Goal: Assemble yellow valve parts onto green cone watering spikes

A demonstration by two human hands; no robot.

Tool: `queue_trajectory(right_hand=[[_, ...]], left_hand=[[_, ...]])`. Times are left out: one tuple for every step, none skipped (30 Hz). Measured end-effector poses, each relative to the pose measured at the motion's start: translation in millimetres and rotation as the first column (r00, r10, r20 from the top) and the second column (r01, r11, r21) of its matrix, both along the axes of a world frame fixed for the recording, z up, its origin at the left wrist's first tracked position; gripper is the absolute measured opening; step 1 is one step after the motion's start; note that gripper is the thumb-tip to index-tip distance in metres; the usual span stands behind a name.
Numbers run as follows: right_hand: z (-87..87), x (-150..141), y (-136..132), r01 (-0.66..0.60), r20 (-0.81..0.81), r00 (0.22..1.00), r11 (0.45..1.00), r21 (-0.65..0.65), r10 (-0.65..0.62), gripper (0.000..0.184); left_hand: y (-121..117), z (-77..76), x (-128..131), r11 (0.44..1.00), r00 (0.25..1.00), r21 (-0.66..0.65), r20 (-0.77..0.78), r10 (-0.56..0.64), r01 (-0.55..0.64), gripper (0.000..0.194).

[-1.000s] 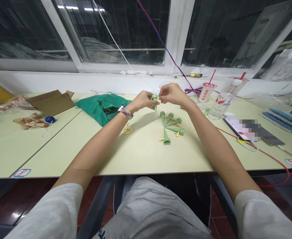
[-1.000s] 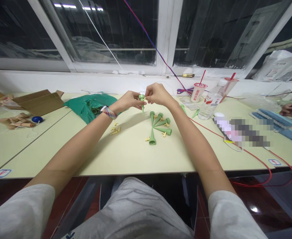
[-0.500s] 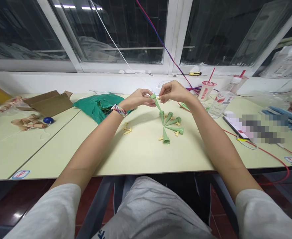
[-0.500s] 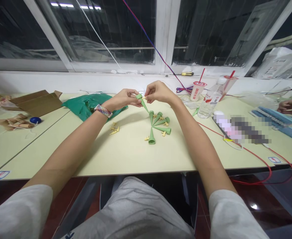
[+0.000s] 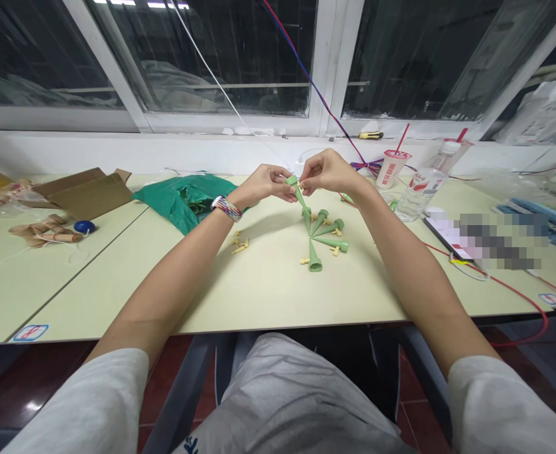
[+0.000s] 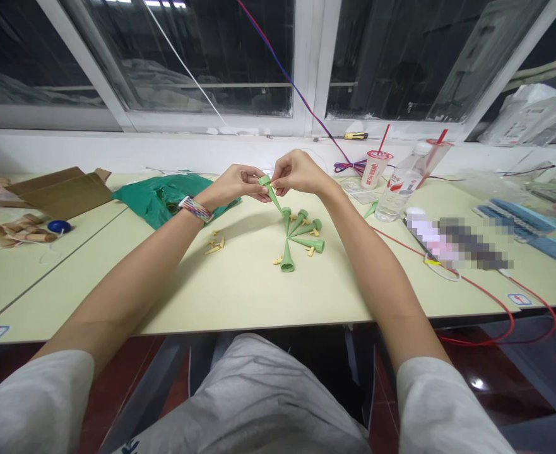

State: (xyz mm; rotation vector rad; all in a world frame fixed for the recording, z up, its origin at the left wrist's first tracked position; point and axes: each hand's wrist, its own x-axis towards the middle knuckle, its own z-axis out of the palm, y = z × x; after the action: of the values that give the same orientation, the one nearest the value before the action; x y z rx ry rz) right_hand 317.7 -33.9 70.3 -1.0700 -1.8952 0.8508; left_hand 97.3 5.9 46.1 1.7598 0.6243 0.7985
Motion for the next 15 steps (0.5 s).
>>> queue_trajectory(right_hand=[[-0.1,0.3,0.2,0.002,-0.001,1.0,1.0,0.01,-0.002,0.034],[0.3,0.6,-0.1,0.003,-0.002,1.0,1.0,0.02,-0.003,0.034],[1.1,0.8,-0.8,0.006,-0.003,1.0,1.0,0.029,-0.005,0.034],[2.0,1.0,-1.7,0.01,-0.003,1.0,0.999,0.033,-0.01,0.034],[2.8,1.1,-2.7,0.017,-0.003,1.0,0.999,0.035,-0.017,0.035],[3.5,1.1,-3.6,0.026,-0.002,1.0,0.999,0.035,-0.026,0.036],[3.8,1.1,-4.2,0.036,-0.002,0.999,0.999,0.033,-0.036,0.036],[3.8,1.0,-4.4,0.045,-0.002,0.999,0.999,0.031,-0.045,0.037],[3.4,0.8,-4.3,0.05,-0.002,0.999,0.998,0.027,-0.05,0.036],[2.7,0.5,-4.0,0.052,0.0,0.999,0.998,0.024,-0.052,0.035],[1.9,0.0,-3.7,0.053,0.004,0.999,0.998,0.021,-0.053,0.034],[1.3,-0.6,-3.7,0.054,0.014,0.998,0.998,0.018,-0.054,0.033],[1.0,-1.2,-4.2,0.052,0.029,0.998,0.999,0.013,-0.052,0.032],[1.3,-1.6,-5.4,0.045,0.052,0.998,0.999,0.007,-0.045,0.031],[2.4,-1.3,-7.5,0.031,0.079,0.996,1.0,-0.003,-0.031,0.03]], left_hand=[[-0.6,0.4,0.0,1.0,1.0,0.003,0.005,0.004,-0.004,0.047],[-1.3,1.0,0.1,1.0,1.0,0.006,0.012,0.006,-0.006,0.046],[-2.1,1.7,0.1,1.0,1.0,0.008,0.017,0.005,-0.005,0.046],[-2.8,2.2,0.1,1.0,1.0,0.011,0.021,0.001,-0.001,0.045],[-3.4,2.7,0.2,1.0,1.0,0.012,0.023,-0.003,0.003,0.044],[-3.7,2.9,0.3,1.0,1.0,0.011,0.023,-0.005,0.005,0.043],[-3.7,2.7,0.4,1.0,1.0,0.007,0.02,-0.006,0.006,0.043],[-3.4,2.2,0.6,1.0,1.0,0.001,0.019,-0.003,0.003,0.043],[-2.8,1.4,0.8,1.0,1.0,-0.003,0.02,-0.001,0.001,0.043],[-1.9,0.2,1.1,1.0,1.0,-0.006,0.024,0.0,0.0,0.044],[-0.8,-1.2,1.4,1.0,1.0,-0.005,0.028,-0.002,0.002,0.044],[0.4,-2.7,1.9,1.0,0.999,-0.001,0.033,-0.007,0.007,0.045],[1.5,-4.2,2.3,1.0,0.999,0.001,0.033,-0.017,0.017,0.045],[2.5,-5.6,2.8,0.999,0.999,-0.002,0.026,-0.034,0.034,0.046],[3.2,-6.7,3.3,0.998,0.998,-0.009,0.012,-0.061,0.061,0.046]])
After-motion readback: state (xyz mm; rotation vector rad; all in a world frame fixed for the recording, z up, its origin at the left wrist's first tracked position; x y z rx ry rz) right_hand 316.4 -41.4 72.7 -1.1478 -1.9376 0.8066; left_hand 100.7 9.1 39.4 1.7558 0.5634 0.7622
